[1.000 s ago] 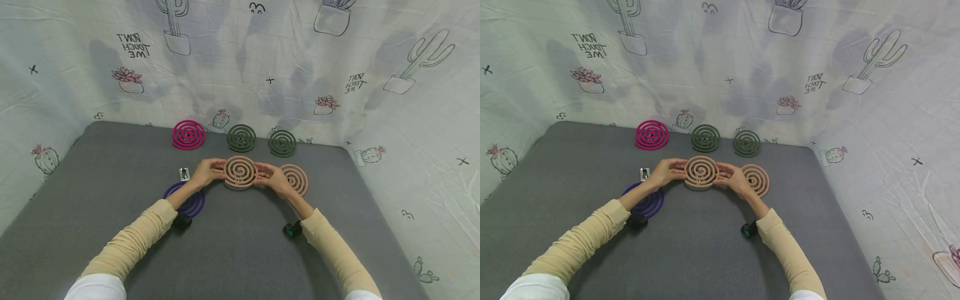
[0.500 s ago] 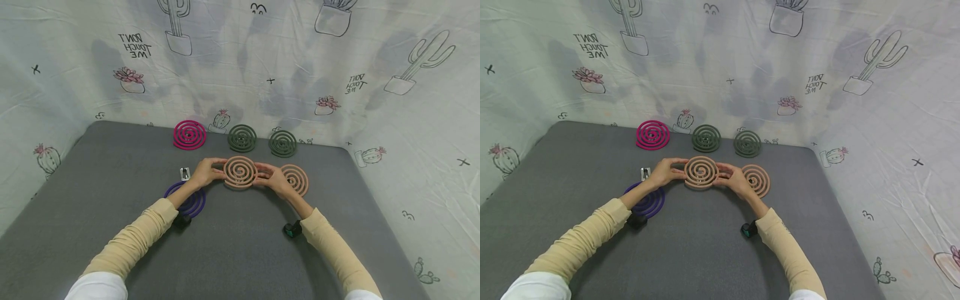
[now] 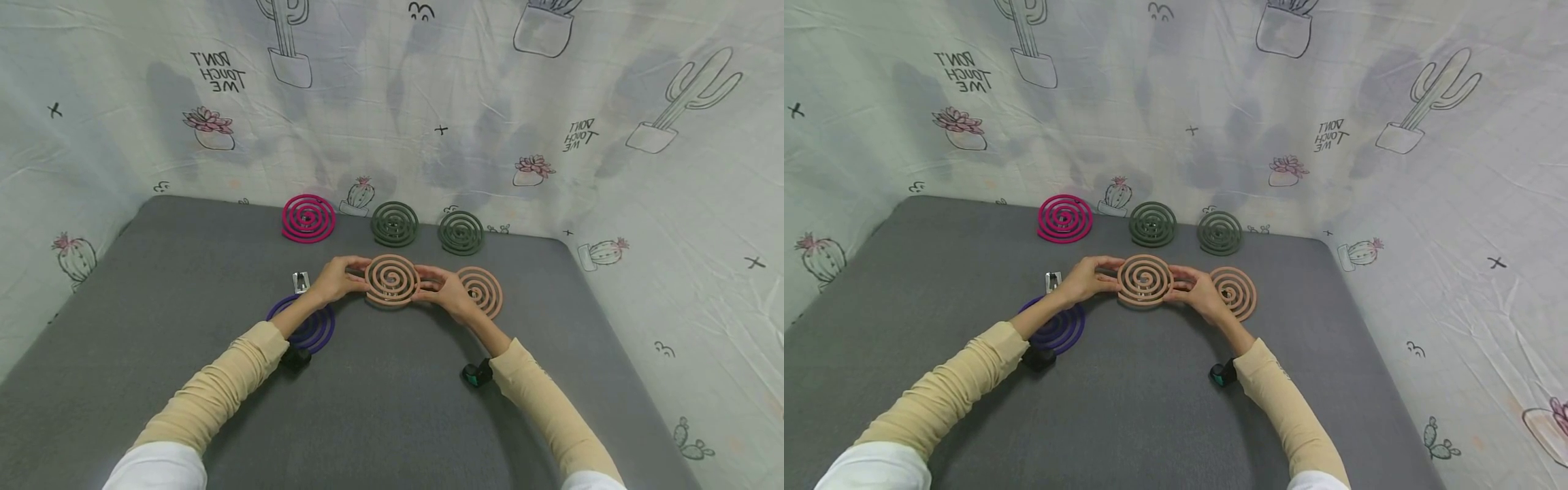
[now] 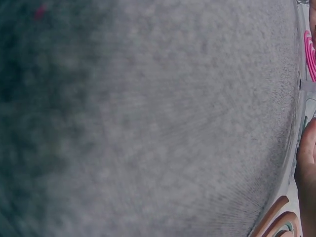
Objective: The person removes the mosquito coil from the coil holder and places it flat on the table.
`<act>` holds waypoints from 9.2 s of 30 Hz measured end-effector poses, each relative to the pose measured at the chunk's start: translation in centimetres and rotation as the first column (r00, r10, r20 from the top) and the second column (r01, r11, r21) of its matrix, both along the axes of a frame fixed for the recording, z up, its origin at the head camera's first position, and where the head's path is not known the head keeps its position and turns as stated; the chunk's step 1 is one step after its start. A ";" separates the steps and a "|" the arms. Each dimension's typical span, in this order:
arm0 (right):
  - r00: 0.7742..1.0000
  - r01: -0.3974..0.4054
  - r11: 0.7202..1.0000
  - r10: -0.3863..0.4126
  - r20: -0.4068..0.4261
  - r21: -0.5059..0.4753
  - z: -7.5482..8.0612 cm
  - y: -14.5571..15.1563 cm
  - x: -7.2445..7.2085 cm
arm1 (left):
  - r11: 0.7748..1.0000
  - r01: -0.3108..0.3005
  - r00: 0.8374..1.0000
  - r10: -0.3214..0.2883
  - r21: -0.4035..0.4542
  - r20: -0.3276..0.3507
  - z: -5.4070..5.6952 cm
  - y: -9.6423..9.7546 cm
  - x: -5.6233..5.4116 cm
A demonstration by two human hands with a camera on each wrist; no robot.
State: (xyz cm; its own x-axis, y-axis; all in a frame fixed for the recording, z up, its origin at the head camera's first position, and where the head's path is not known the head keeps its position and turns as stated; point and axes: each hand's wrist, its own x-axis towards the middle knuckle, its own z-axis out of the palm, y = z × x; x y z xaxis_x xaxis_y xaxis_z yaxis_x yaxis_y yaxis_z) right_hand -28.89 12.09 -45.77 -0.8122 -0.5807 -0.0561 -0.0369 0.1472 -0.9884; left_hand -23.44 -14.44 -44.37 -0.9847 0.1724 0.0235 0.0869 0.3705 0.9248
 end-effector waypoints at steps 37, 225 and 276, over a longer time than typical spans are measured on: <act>1.000 0.001 1.000 -0.001 -0.012 -0.007 0.4 0.1 0.3 | 0.991 0.063 0.998 -0.066 0.119 0.020 -0.2 -0.3 0.0; 0.999 -0.033 0.999 0.032 0.022 0.042 -0.2 3.2 6.7 | 0.949 0.270 0.952 -0.289 -0.163 -0.106 0.1 0.2 3.7; 0.893 -0.021 0.923 0.191 -0.408 0.385 1.3 2.4 7.0 | 0.932 0.287 0.953 -0.301 -0.222 -0.030 -0.4 1.1 3.5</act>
